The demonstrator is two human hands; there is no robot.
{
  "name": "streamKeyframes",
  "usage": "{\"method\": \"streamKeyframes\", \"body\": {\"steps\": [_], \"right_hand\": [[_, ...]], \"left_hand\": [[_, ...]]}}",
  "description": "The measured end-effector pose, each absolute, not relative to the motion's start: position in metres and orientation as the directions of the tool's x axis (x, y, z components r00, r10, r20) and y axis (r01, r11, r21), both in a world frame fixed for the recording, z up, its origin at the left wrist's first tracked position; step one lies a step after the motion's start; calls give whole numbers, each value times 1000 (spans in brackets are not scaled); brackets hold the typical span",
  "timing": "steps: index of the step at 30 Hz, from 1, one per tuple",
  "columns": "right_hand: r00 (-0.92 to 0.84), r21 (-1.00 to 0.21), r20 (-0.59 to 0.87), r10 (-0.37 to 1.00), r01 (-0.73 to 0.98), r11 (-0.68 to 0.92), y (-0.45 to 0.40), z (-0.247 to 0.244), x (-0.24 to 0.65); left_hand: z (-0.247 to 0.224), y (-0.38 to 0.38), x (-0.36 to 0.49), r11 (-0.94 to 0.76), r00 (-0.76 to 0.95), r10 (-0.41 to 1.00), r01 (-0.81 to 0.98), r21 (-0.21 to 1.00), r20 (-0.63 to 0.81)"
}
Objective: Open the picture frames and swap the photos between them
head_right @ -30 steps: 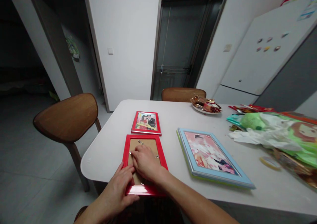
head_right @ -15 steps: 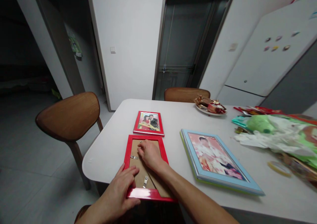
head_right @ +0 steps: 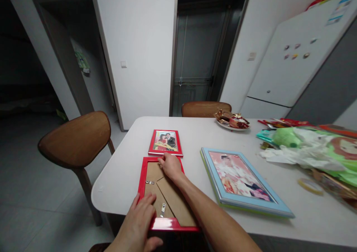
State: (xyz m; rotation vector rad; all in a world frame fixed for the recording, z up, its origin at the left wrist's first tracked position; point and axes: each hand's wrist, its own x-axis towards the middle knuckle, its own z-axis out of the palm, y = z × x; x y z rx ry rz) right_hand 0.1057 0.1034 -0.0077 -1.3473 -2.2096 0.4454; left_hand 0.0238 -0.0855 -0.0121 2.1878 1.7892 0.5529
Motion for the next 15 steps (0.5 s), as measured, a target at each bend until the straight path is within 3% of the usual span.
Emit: {"method": "streamKeyframes", "body": {"steps": [3,5,7,9,12,15], "right_hand": [[-398,-566,292,870,661,493,95,5,126],[-340,-698,329,881,541,469,85,12,146],[-193,-891,282,940,310,331,70,15,165],[-91,-994,110,990,7,111,49,13,176],[-236,-909,-70,969,-385,-159,11,6,170],[-469,-741,-178,865,-514,-431,-14,4,152]], "left_hand": [[-15,-85,26,-260,190,959,884,390,210],[-12,-86,21,-314,204,931,871,379,302],[-4,-87,15,-362,198,897,843,399,396],[5,-87,14,-378,138,877,789,484,460],[11,-86,30,-375,-29,873,601,706,487],[12,-82,60,-386,-172,881,274,881,440]]}}
